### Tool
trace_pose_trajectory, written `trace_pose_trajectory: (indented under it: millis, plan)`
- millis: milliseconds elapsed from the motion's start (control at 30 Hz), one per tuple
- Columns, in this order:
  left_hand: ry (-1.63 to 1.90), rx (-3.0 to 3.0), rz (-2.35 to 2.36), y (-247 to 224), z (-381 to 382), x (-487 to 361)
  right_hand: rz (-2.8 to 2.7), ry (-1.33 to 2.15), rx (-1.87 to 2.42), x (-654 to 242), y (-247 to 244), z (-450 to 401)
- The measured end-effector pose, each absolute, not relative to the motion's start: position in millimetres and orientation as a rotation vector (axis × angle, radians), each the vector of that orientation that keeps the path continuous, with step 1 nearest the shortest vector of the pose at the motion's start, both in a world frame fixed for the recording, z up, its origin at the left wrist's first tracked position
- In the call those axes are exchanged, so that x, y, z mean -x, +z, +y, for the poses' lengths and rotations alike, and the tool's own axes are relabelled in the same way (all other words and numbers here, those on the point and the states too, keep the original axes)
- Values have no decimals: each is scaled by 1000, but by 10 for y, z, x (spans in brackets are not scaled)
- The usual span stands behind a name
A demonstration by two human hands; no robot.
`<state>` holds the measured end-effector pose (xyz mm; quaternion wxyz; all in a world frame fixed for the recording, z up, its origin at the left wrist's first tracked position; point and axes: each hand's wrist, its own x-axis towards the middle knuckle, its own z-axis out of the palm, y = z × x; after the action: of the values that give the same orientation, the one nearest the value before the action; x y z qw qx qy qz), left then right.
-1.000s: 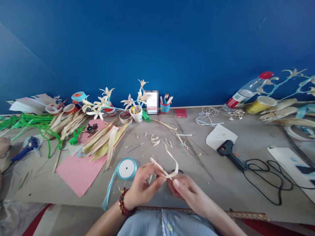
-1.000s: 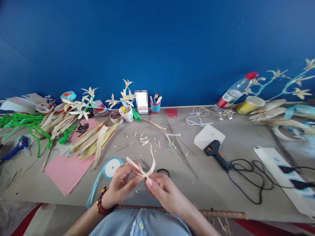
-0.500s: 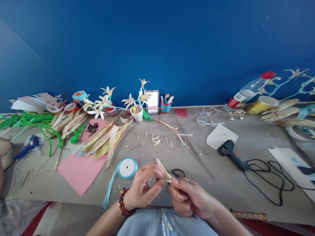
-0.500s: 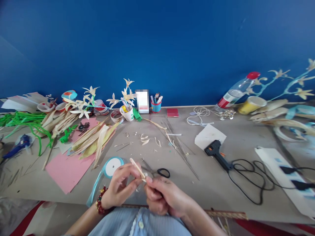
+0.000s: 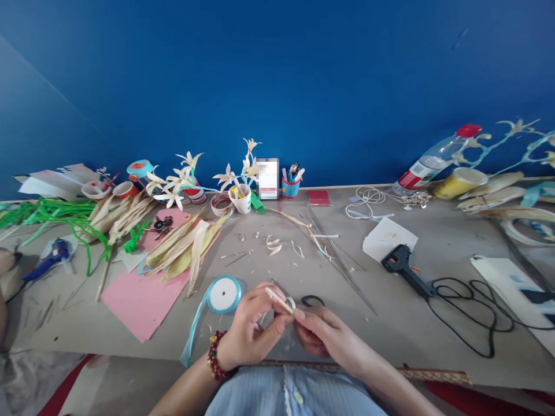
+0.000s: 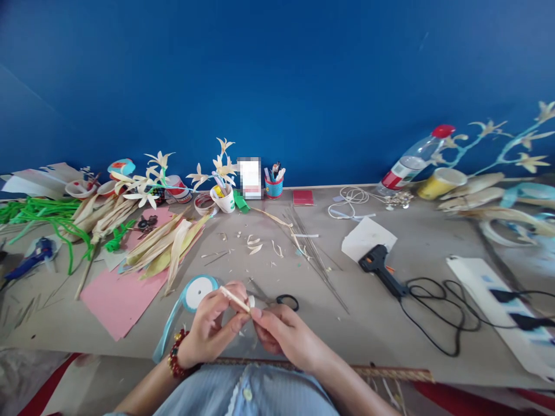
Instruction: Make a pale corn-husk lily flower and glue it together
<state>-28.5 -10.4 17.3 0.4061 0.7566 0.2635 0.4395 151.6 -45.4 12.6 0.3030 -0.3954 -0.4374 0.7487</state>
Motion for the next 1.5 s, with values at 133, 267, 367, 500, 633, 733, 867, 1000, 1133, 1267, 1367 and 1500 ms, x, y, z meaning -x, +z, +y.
trace_pose_trajectory:
  millis: [133,267,367,500,633,733,867,1000,1133,1267,1367,1500]
  plan:
    - [1146,-1913,665,188,-102,279,-889,2240,828,-1526,85,-466]
    - [1136,-1908,746,157,-97,294,-1198,1991,927,-1581,130,-452]
    - [1111,-1943,762,141,-105,311,-1565,1613,1058,-1592,181,-435]
    - [1111,-1971,776,145,-123,320,-1636,1459,1200,-1557,184,-439]
    - [1124,-1946,642,194,-115,291,-1222,1949,1012,-1528,105,-478]
    - [1136,-1925,606,228,-99,273,-903,2279,794,-1543,69,-500]
    - [1159,-1908,703,205,-84,303,-1069,2144,854,-1592,123,-484]
    - [1099,-1962,700,161,-82,333,-1540,1655,1073,-1592,199,-454]
    - [1080,-1955,654,173,-85,314,-1582,1562,1186,-1557,186,-470]
    - [1099,-1961,574,218,-72,305,-1310,1912,992,-1545,141,-492]
    - [1119,-1968,531,222,-53,326,-1089,2107,844,-1562,141,-491]
    - [1116,-1969,550,157,-27,387,-937,2261,724,-1612,143,-488]
